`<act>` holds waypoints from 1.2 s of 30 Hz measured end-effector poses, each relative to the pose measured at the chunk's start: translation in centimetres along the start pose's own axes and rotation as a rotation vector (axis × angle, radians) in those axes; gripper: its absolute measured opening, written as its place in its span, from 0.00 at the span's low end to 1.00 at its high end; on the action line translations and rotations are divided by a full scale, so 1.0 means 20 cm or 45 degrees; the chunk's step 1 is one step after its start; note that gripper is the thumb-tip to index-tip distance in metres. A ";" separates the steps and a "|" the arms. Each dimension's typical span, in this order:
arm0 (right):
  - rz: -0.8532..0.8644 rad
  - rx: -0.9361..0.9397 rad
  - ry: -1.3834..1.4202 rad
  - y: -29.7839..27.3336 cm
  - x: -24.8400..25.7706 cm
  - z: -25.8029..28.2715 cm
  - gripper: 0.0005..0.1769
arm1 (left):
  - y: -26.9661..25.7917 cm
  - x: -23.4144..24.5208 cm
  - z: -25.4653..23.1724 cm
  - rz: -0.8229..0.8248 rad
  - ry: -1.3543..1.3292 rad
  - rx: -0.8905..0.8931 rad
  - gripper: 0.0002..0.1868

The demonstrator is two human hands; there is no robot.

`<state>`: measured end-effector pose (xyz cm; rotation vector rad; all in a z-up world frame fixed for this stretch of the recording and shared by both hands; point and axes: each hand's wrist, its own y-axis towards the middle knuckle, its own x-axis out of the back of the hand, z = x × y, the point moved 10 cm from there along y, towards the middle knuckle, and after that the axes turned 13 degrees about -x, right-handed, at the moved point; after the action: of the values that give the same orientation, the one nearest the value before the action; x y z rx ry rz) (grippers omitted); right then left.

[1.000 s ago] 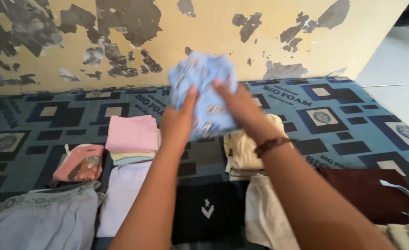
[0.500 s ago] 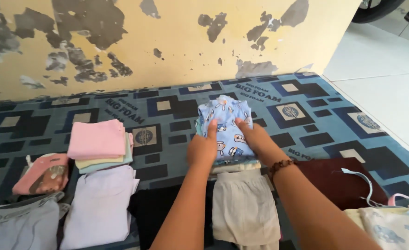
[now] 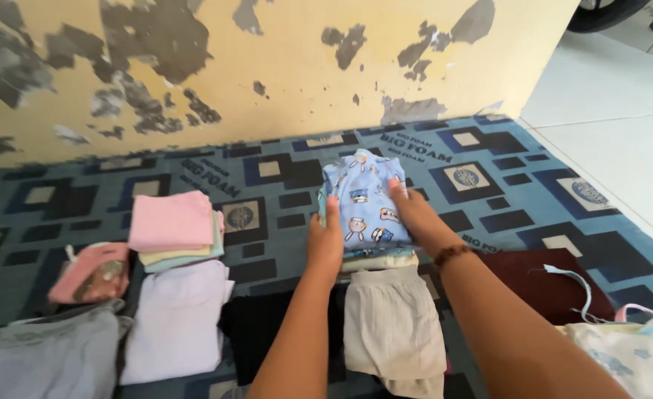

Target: Sort and arrange family clothes and undergarments on a bed to organize them into neat stacks.

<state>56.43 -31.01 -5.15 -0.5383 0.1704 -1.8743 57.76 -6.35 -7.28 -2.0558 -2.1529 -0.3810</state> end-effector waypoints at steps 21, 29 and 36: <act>-0.022 0.999 -0.853 -1.47 -1.01 -0.27 0.50 | -0.74 0.78 1.41 -0.518 -0.478 0.245 0.44; -0.198 0.942 -1.164 -1.30 -1.14 -0.47 0.48 | -0.85 0.82 1.17 -0.270 -0.257 0.427 0.26; -0.351 1.200 -1.144 -1.50 -1.15 -0.61 0.42 | -1.03 0.84 1.22 -0.152 -0.382 0.335 0.16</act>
<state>31.72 -0.62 -11.41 -0.6771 -1.3557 -1.5526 38.17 15.75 -27.74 -1.9438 -2.3459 0.2051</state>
